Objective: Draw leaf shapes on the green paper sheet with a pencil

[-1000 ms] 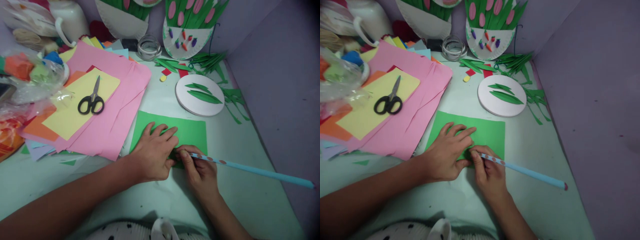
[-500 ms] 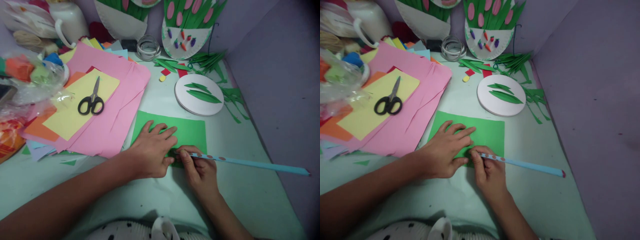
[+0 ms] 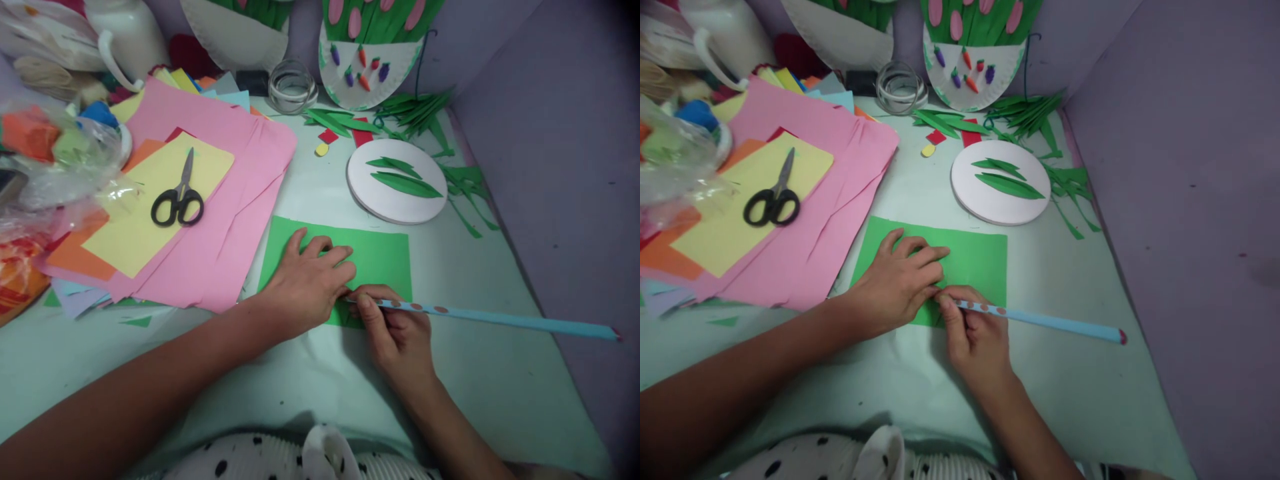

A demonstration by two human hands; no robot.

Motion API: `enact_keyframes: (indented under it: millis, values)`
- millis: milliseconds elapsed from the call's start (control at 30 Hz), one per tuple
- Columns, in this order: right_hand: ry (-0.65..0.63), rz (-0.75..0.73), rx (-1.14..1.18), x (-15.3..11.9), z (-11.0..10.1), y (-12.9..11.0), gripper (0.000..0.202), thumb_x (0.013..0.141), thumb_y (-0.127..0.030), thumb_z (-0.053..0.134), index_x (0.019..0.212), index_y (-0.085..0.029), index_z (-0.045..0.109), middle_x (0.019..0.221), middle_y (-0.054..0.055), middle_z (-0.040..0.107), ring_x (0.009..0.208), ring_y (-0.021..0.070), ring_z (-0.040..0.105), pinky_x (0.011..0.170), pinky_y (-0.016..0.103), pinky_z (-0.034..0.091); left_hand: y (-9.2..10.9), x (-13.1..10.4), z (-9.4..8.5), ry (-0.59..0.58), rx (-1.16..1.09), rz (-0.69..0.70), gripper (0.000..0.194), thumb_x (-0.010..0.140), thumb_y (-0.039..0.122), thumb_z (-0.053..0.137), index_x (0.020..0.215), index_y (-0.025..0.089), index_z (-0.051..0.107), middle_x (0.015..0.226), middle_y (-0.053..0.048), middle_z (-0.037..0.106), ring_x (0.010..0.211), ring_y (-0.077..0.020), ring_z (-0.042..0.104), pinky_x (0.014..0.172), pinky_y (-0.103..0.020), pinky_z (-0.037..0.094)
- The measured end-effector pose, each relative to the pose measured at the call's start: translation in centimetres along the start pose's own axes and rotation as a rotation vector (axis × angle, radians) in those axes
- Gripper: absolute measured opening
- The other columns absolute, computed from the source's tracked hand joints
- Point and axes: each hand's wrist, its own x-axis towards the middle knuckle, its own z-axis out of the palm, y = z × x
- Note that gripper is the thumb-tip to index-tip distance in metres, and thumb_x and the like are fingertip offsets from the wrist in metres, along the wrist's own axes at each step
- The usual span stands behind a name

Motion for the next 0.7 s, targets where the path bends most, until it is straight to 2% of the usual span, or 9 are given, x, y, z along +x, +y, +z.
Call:
enact_keyframes:
  millis: [333,700]
  values:
    - [-0.001,-0.012,-0.032,-0.16,-0.23,-0.29,0.031,0.089,-0.017,0.049,0.059,-0.018,0.059,0.066,0.001,0.068,0.056,0.0115,0.062,0.050,0.021,0.045,-0.01,-0.32,-0.49,-0.029,-0.038,0.006,0.013,0.087,0.025,0.054,0.095,0.018,0.062,0.136,-0.006,0.052,0.118,-0.0333,0.044,0.103,-0.066,0.021]
    - [-0.025,0.005,-0.012,-1.03,-0.55,-0.29,0.027,0.088,-0.016,0.050,0.063,-0.018,0.061,0.067,0.000,0.067,0.058,0.0122,0.064,0.053,0.022,0.046,0.05,-0.36,-0.71,-0.041,-0.066,0.003,0.020,0.081,0.030,0.061,0.098,0.017,0.062,0.137,-0.008,0.051,0.120,-0.0349,0.043,0.103,-0.066,0.021]
